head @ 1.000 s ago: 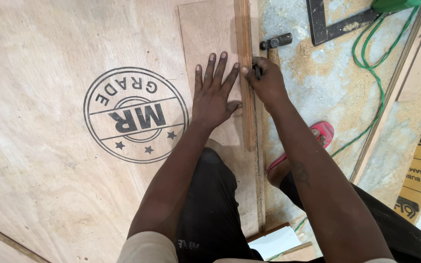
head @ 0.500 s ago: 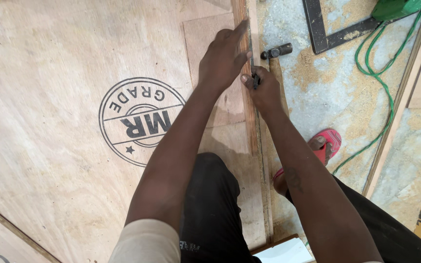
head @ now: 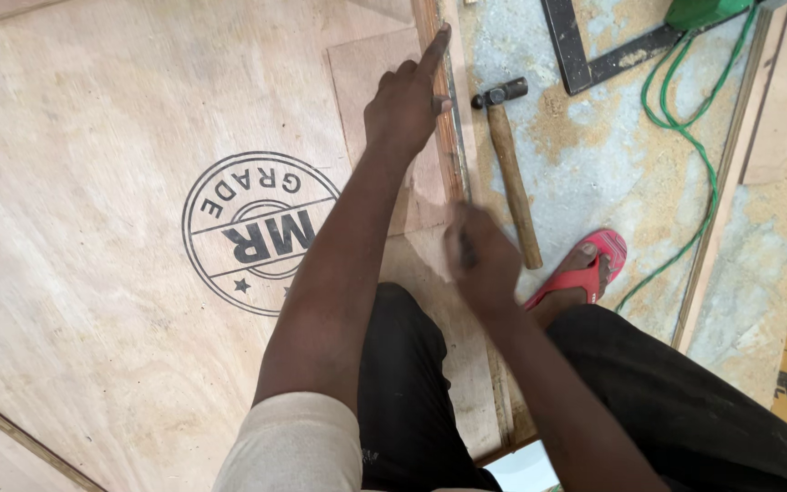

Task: The person measures and marks a wooden plank using a pencil and a triangular template, then uses a handheld electric router to cut along the marked lines. The person handles the wood and tools directly to shape the piece.

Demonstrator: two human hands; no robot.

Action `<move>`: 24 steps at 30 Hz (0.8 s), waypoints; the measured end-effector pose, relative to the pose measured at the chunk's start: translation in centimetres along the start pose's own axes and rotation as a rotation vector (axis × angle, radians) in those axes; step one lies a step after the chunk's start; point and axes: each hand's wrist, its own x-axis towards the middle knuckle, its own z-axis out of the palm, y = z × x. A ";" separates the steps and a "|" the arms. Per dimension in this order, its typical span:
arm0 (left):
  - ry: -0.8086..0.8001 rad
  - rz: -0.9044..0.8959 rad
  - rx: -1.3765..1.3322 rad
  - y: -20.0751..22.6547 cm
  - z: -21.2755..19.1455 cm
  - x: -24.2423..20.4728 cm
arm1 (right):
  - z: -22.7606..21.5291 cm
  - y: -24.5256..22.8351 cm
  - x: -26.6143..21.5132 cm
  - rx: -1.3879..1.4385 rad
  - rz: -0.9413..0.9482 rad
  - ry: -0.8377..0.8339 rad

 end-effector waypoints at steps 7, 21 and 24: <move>0.028 0.029 0.007 -0.2 0.1 0.0 | 3.4 0.3 -3.6 -0.487 -0.075 -0.291; -0.010 0.017 0.009 -0.1 -0.3 0.1 | 4.8 2.1 0.6 -0.612 -0.152 -0.247; 0.005 0.032 0.015 -0.2 -0.2 0.2 | 5.2 2.0 0.6 -0.676 -0.170 -0.249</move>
